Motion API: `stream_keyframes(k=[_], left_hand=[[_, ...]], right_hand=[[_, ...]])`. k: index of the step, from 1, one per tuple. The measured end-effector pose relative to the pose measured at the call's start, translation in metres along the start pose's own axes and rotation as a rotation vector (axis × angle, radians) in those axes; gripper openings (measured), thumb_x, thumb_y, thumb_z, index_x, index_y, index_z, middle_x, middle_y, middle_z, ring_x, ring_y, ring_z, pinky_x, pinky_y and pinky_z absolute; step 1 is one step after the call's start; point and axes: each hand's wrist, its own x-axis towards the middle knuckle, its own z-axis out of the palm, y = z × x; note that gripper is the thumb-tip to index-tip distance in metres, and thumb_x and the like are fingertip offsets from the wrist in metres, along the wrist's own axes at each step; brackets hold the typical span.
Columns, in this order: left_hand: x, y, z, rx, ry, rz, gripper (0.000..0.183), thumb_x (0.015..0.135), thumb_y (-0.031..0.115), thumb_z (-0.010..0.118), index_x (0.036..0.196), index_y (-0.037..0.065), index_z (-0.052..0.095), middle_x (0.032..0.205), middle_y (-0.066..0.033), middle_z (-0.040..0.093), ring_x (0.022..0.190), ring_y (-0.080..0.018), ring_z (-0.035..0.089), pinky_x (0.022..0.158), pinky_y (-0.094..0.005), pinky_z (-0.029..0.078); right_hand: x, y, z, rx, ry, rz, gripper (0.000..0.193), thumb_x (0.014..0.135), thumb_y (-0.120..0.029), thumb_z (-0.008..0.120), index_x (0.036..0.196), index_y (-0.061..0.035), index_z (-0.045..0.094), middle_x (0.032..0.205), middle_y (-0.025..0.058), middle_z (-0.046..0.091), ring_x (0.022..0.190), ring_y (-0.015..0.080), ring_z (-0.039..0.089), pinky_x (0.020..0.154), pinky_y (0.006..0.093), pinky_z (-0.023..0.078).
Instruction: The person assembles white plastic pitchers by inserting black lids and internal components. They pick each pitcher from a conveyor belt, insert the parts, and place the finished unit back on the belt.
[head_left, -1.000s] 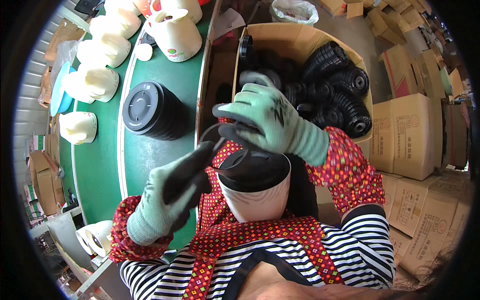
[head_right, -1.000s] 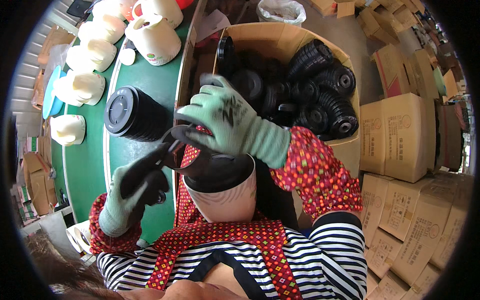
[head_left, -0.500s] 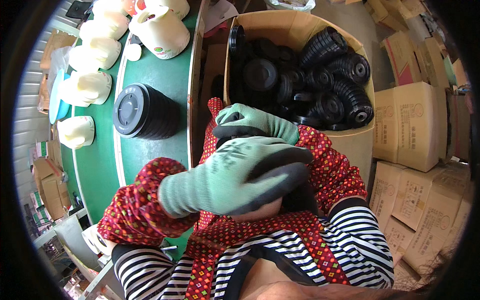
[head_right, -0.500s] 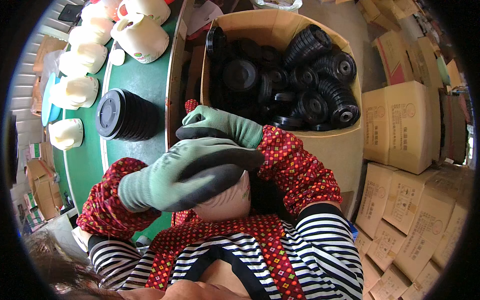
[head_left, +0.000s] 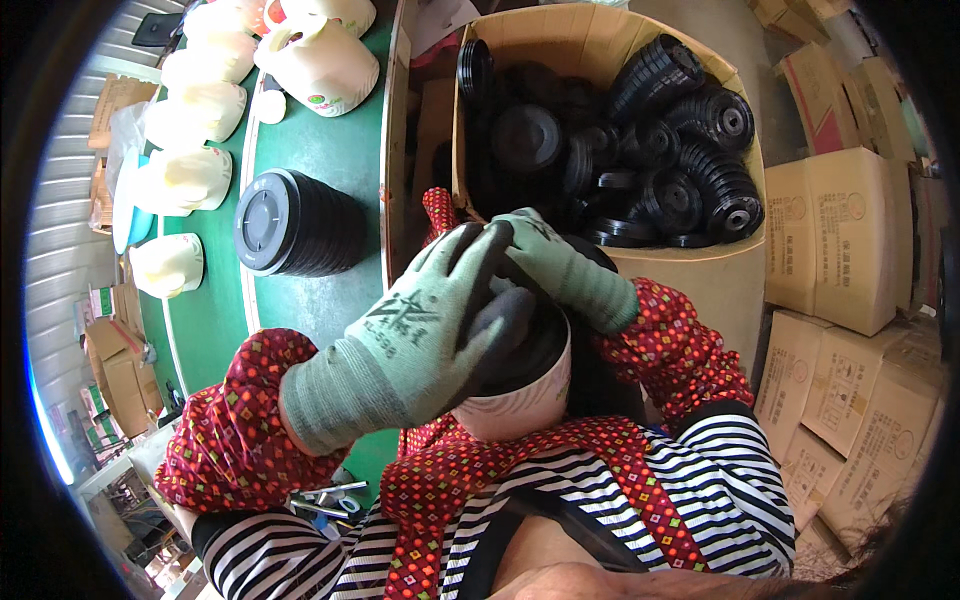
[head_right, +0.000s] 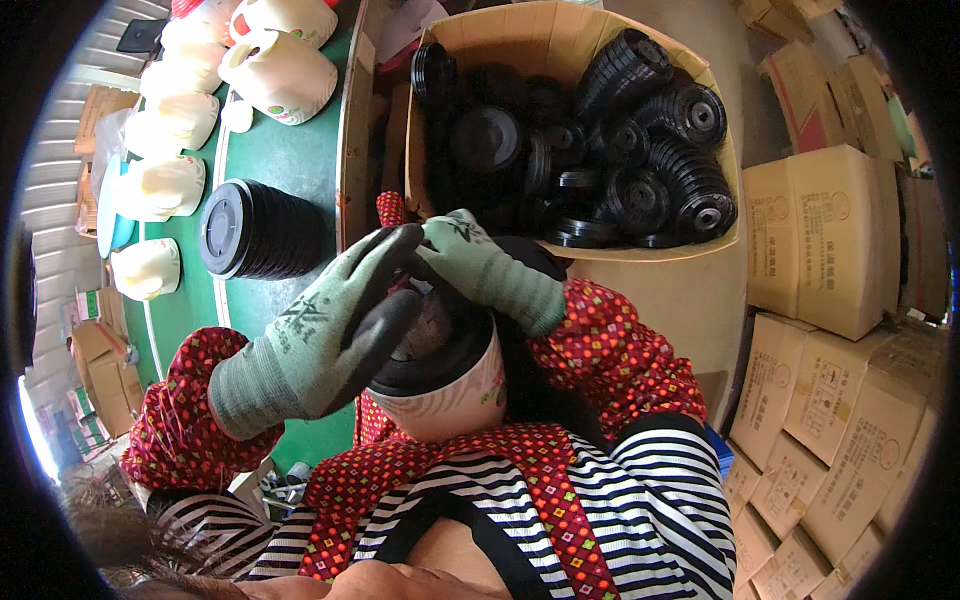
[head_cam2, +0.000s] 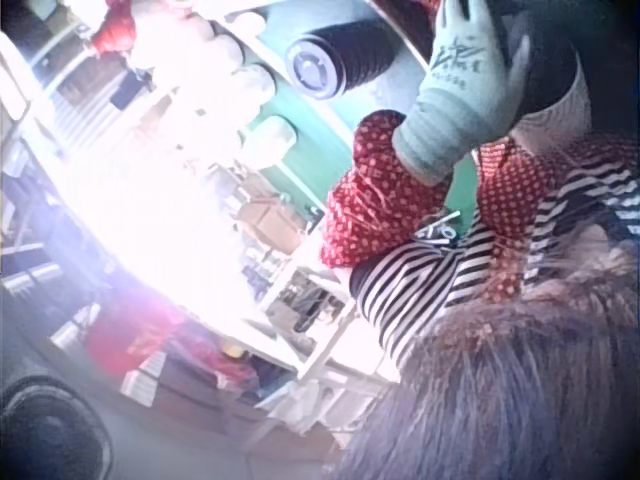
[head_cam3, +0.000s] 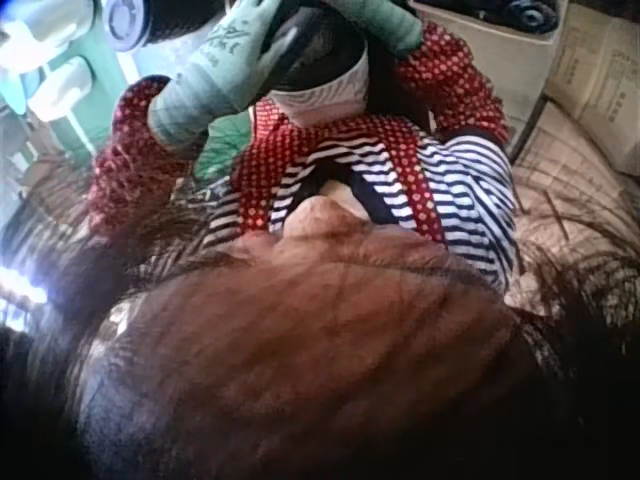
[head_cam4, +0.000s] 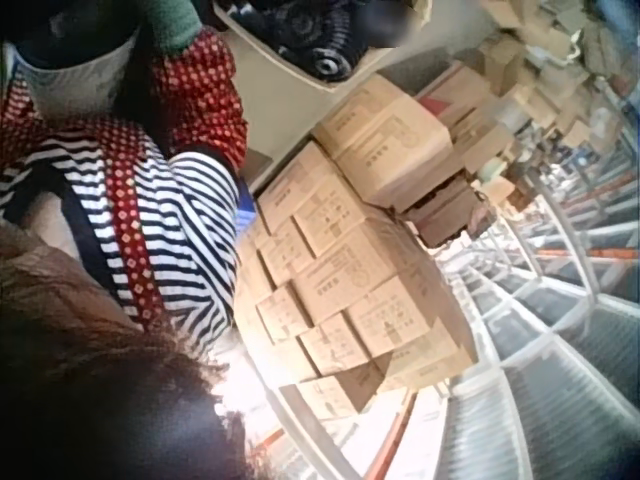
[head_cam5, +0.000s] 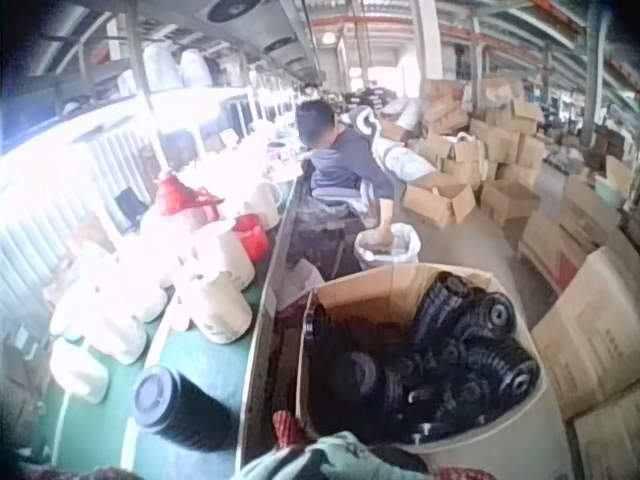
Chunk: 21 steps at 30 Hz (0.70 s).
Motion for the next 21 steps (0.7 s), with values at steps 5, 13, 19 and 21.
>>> stream_keyframes(k=[5,13,19,21], left_hand=[[0.006,-0.092,0.011,-0.142,0.051,-0.055,0.048,0.109,0.024,0.051,0.146,-0.006,0.052,0.132,-0.0277,0.066,0.124,-0.0398,0.065,0.106,-0.0442,0.05],[0.061,-0.177,0.057,-0.15,0.258,0.382,0.032,0.104,0.021,0.058,0.128,0.003,0.071,0.11,-0.0187,0.075,0.101,-0.0357,0.071,0.093,-0.0436,0.053],[0.041,-0.191,0.054,-0.212,0.389,0.288,0.023,0.098,0.016,0.073,0.115,0.0,0.076,0.091,-0.0161,0.076,0.079,-0.0264,0.071,0.072,-0.0384,0.055],[0.021,-0.154,0.019,-0.397,0.186,0.011,0.027,0.097,0.025,0.077,0.103,-0.002,0.078,0.075,-0.0155,0.072,0.062,-0.016,0.064,0.06,-0.0337,0.051]], right_hand=[[-0.004,-0.086,-0.015,-0.714,-0.114,0.25,0.039,0.092,-0.022,0.064,0.128,-0.009,0.068,0.115,0.013,0.066,0.102,0.0325,0.062,0.091,0.0484,0.041],[0.003,-0.157,0.003,-1.101,-0.196,0.184,0.069,0.095,-0.049,0.062,0.136,0.0064,0.063,0.094,0.012,0.061,0.084,0.0278,0.057,0.081,0.0486,0.042],[0.003,-0.142,-0.008,-1.054,-0.107,0.006,0.065,0.085,-0.044,0.071,0.132,0.001,0.063,0.1,0.0131,0.062,0.09,0.0311,0.057,0.088,0.0517,0.041],[-0.001,-0.151,-0.009,-0.948,-0.051,-0.034,0.07,0.084,-0.043,0.073,0.139,-0.0023,0.061,0.127,0.0185,0.061,0.119,0.038,0.055,0.108,0.0587,0.036]])
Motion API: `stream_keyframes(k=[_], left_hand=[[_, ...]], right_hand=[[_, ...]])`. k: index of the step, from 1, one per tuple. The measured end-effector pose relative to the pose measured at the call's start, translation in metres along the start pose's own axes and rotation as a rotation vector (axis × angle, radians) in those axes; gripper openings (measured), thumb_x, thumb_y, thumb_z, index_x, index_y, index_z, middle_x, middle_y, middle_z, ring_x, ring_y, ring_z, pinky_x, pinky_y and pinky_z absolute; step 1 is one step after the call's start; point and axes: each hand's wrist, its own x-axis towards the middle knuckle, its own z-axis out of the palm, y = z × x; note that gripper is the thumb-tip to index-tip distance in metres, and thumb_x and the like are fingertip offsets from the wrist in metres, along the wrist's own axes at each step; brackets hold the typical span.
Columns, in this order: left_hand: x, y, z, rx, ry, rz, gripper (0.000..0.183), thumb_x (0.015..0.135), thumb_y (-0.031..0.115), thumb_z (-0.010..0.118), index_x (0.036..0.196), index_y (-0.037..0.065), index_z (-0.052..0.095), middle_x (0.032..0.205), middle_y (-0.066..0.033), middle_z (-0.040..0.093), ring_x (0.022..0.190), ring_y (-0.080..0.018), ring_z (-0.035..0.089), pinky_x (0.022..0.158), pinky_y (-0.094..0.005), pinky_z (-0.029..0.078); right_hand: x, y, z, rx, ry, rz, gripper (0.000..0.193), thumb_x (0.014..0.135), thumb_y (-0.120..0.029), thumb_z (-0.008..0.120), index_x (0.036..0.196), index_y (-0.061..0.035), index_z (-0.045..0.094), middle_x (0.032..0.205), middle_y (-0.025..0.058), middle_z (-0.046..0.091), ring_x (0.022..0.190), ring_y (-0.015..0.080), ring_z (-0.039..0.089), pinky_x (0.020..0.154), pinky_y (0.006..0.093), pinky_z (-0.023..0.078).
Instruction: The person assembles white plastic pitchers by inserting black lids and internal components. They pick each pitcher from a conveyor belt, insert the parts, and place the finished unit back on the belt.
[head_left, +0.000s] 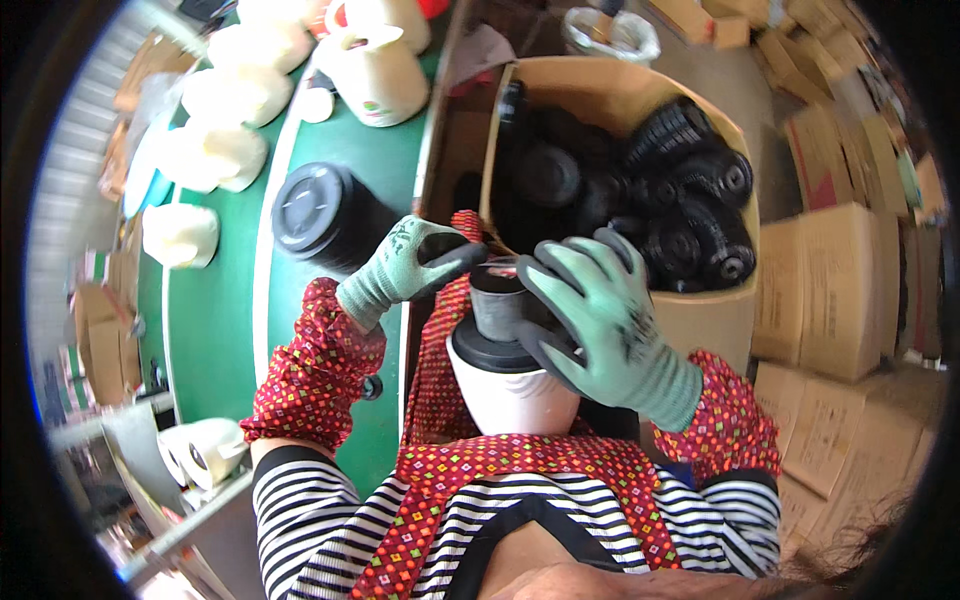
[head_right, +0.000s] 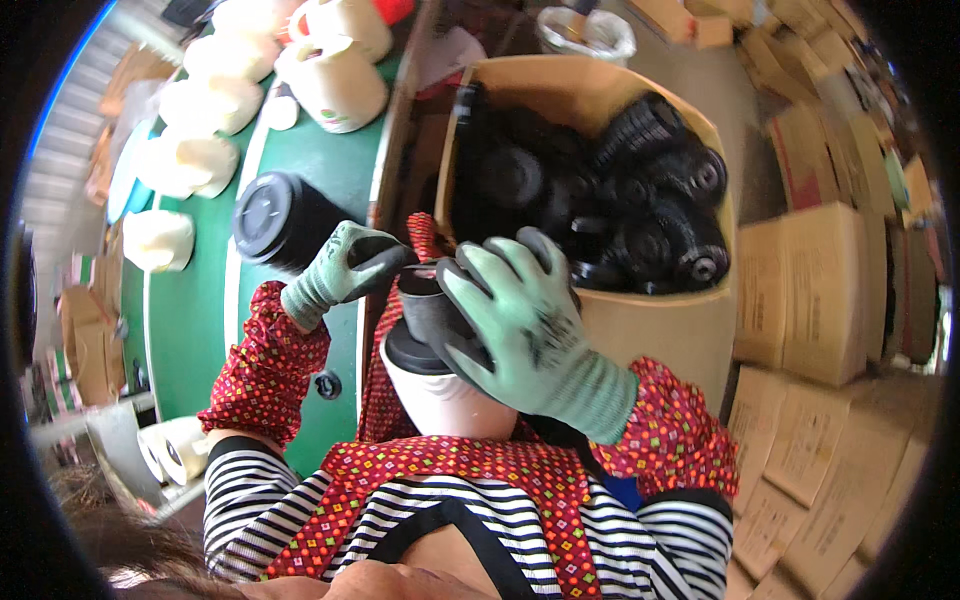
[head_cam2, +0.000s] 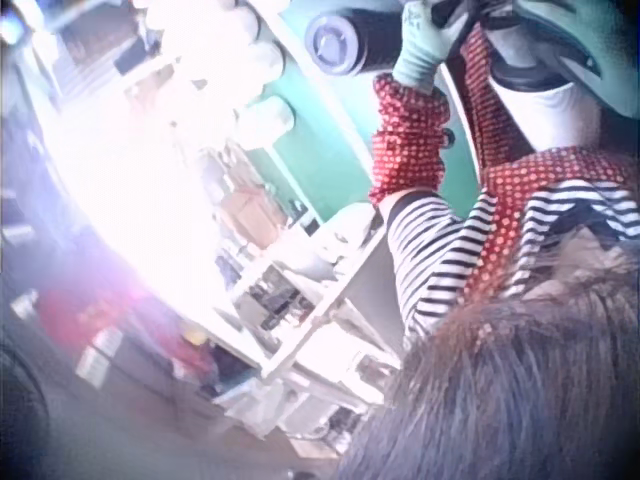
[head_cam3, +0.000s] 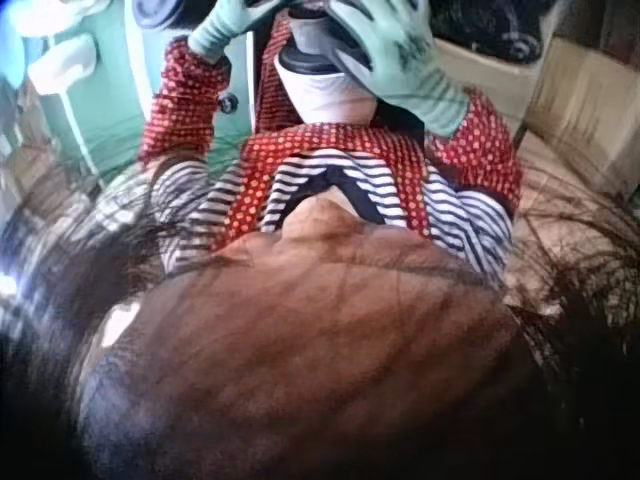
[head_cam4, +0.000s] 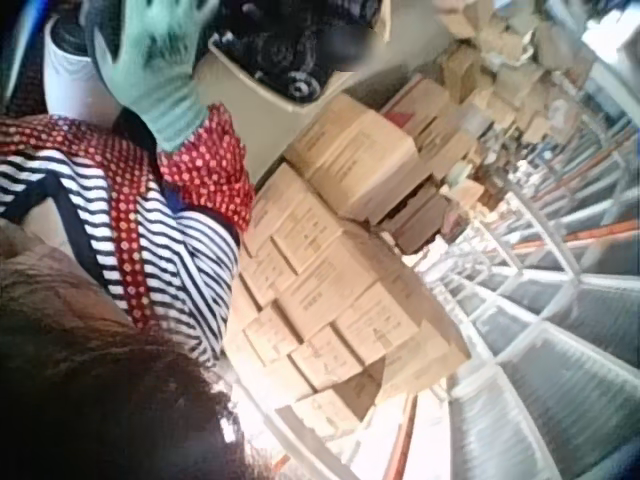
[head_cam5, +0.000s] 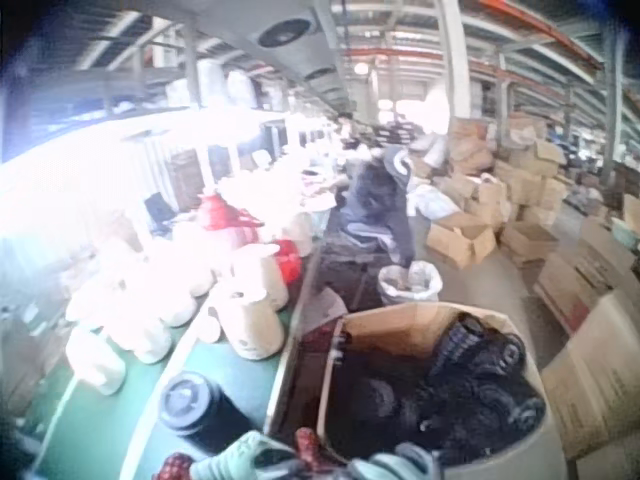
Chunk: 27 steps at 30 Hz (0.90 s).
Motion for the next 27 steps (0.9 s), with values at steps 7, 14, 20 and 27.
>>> stream_keyframes(k=[7,14,20,27], left_hand=[[-0.125,-0.077,-0.016,0.349,0.416,-0.144,0.022,0.089,0.03,0.08,0.095,0.009,0.076,0.079,-0.0162,0.07,0.07,-0.0369,0.067,0.064,-0.0423,0.052],[-0.25,-0.185,-0.004,0.702,0.537,-0.459,0.022,0.09,0.035,0.077,0.093,0.014,0.073,0.082,-0.013,0.07,0.08,-0.0376,0.068,0.072,-0.0473,0.054],[-0.243,-0.098,0.02,0.339,0.748,-0.108,0.076,0.079,0.027,0.087,0.144,0.005,0.054,0.14,-0.0217,0.058,0.131,-0.042,0.056,0.111,-0.0486,0.047],[-0.279,-0.006,0.059,-0.315,0.416,0.127,0.065,0.085,0.023,0.088,0.141,0.004,0.06,0.151,-0.0194,0.052,0.138,-0.0269,0.053,0.113,-0.0425,0.045]], right_hand=[[-0.049,0.004,0.043,0.446,0.017,0.01,0.069,0.074,-0.037,0.09,0.131,-0.0049,0.068,0.128,0.019,0.064,0.118,0.0389,0.063,0.103,0.0476,0.05],[-0.044,0.002,0.073,0.843,0.356,0.339,0.021,0.085,-0.011,0.083,0.097,0.0023,0.072,0.1,0.0089,0.068,0.092,0.0193,0.067,0.084,0.0316,0.052],[-0.044,0.069,0.136,1.322,0.349,0.699,0.034,0.11,-0.027,0.056,0.127,0.0001,0.068,0.124,0.0103,0.073,0.11,0.0187,0.068,0.099,0.0333,0.055],[0.034,-0.038,0.173,2.165,-0.202,0.717,0.065,0.11,-0.056,0.044,0.147,-0.0038,0.055,0.145,0.0132,0.063,0.134,0.0283,0.058,0.117,0.0447,0.043]])
